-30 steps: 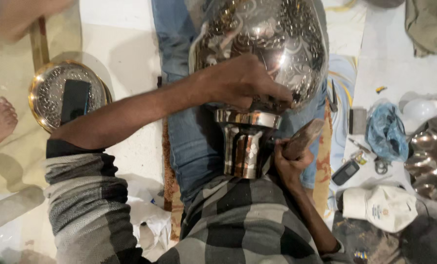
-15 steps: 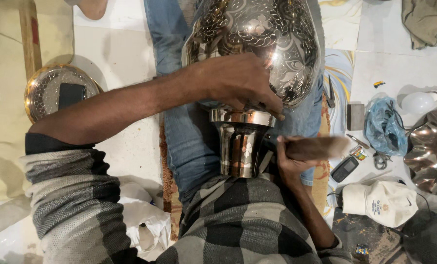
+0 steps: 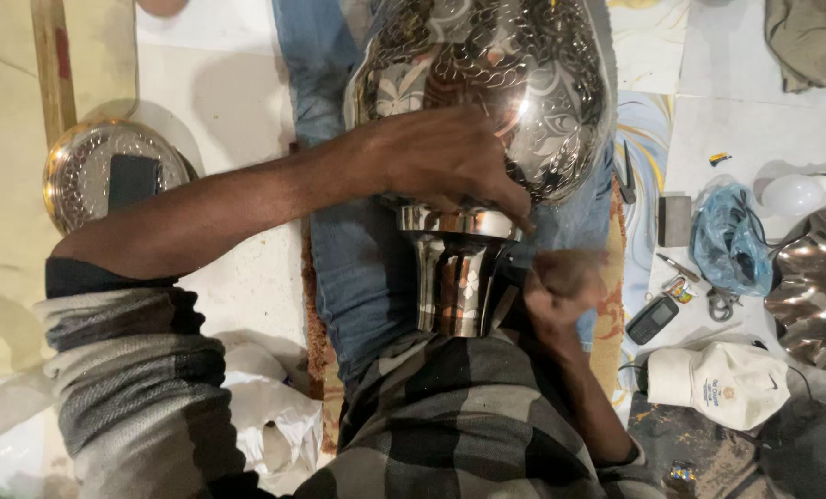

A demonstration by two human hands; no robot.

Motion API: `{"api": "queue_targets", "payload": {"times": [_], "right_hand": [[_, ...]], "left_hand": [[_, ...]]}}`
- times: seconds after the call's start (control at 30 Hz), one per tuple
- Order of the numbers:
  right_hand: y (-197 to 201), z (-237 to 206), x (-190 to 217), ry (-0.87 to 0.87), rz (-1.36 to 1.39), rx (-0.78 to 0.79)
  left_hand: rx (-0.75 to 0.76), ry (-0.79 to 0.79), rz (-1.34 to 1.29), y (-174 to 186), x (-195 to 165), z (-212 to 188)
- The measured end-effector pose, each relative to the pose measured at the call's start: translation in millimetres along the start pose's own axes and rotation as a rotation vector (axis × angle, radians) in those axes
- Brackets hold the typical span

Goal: The person sits on the floor with a large engraved metal vessel on their lap, holding a small punch against the decorated surface and striking it with a wooden mallet to work the pattern, repositioning the vessel and punch as they go. Near the end, other people's hands and feet appear around the vessel as the tapping continues.

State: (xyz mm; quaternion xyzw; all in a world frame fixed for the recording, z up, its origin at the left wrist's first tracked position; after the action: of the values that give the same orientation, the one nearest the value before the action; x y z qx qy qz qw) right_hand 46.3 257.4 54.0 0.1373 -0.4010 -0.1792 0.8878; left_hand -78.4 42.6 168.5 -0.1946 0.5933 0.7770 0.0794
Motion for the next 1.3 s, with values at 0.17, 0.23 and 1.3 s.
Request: {"api": "queue_targets", "payload": {"times": [0.17, 0.23, 1.3], "right_hand": [[19, 8, -3, -0.403, -0.045, 0.145], [27, 16, 2, -0.417, -0.090, 0.205], [-19, -15, 5, -0.761, 0.389, 0.215]], "left_hand": [[-0.219, -0.026, -0.080, 5, -6, -15], [-0.173, 0.105, -0.062, 0, -6, -21], [-0.773, 0.192, -0.265, -30, 13, -47]]}}
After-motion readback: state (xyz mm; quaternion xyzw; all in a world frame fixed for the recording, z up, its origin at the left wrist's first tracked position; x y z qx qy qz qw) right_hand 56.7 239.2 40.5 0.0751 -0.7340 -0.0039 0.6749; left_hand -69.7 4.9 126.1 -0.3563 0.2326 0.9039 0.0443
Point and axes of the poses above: each hand's wrist, its own z-axis towards the middle knuckle, its own y-axis out of the back of the hand, x = y × z, the point moved 4 cm from there along z, towards the middle knuckle, and after that the axes turned 3 degrees about x, right-handed, at the moved point
